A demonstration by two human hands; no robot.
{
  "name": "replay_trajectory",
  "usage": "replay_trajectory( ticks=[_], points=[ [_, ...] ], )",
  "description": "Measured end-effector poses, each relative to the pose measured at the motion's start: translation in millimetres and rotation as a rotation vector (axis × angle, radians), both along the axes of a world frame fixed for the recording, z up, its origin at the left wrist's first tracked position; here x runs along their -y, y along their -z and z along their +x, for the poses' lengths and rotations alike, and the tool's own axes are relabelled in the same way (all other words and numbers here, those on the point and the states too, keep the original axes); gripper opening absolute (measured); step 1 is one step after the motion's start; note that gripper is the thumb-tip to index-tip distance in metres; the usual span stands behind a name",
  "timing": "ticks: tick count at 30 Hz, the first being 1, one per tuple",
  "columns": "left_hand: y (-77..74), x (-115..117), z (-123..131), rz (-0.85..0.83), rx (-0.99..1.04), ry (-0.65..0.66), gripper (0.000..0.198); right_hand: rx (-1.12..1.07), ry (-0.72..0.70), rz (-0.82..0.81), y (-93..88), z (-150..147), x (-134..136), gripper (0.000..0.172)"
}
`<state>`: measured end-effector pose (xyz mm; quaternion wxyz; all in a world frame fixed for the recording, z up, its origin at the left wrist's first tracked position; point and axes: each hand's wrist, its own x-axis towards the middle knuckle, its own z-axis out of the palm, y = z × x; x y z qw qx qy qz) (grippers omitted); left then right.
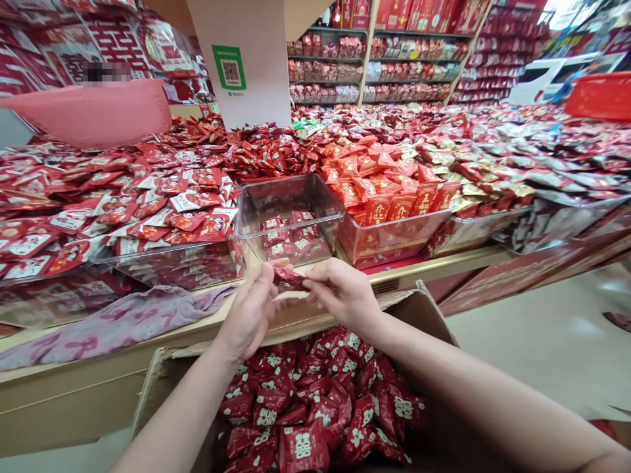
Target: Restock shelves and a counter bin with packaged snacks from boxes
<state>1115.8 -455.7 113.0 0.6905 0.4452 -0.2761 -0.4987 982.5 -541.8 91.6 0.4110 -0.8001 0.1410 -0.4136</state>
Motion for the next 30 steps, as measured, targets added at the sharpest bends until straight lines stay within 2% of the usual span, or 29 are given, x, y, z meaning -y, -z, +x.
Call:
replay_trajectory(
  ticks=[1,3,5,6,8,10,12,15,18,20,22,24,27,29,30],
  points=[
    [-1.2,-1,0,0.054,-0.008,0.057,0.035,0.027,0.026,-0.126,0.5,-2,1,0.013],
    [-3.3,-3,-1,0.127,0.026,0.105,0.039,0.054,0.006,-0.303,0.5,-6,1,0.012],
    [-3.8,-3,-3,0.102,0.122,0.060,0.041,0.073,-0.047,-0.279,-0.9,-8,0,0.014],
    [-3.2,-2,-4,0.066,0.171,0.023,0.047,0.083,-0.061,-0.183,-2.0,-7,-1,0.018],
    [-0.6,0,-6,0.006,0.243,-0.035,0.055,0.080,-0.035,0.146,-3.9,-3,-1,0.026],
    [2.3,2,-7,-0.019,0.309,-0.068,0.056,0.019,0.005,0.447,-4.4,4,0,0.027],
    [4.0,4,-9,-0.033,0.360,-0.086,0.056,-0.068,0.044,0.540,-3.5,12,2,0.033],
    [3.2,4,-11,0.000,0.408,-0.059,0.051,-0.097,0.110,0.429,-1.5,20,3,0.038],
    [1.8,2,-13,0.066,0.498,-0.045,0.033,-0.059,0.218,0.318,-0.9,22,2,0.035],
    [2.7,1,-13,0.090,0.590,-0.121,0.027,-0.045,0.278,0.284,-0.5,22,2,0.035],
    [5.5,0,-13,0.094,0.674,-0.214,0.023,-0.009,0.292,0.317,0.2,21,3,0.036],
    [8.9,1,-12,0.066,0.739,-0.277,0.019,0.053,0.233,0.420,0.9,21,6,0.037],
    [11.9,1,-15,-0.005,0.780,-0.317,0.016,0.109,0.051,0.529,0.5,19,9,0.038],
    [11.2,1,-18,-0.052,0.751,-0.321,0.016,0.094,0.005,0.467,-1.4,17,9,0.037],
    [10.1,0,-20,-0.074,0.722,-0.308,0.016,0.077,0.029,0.396,-3.3,15,9,0.036]
  ],
)
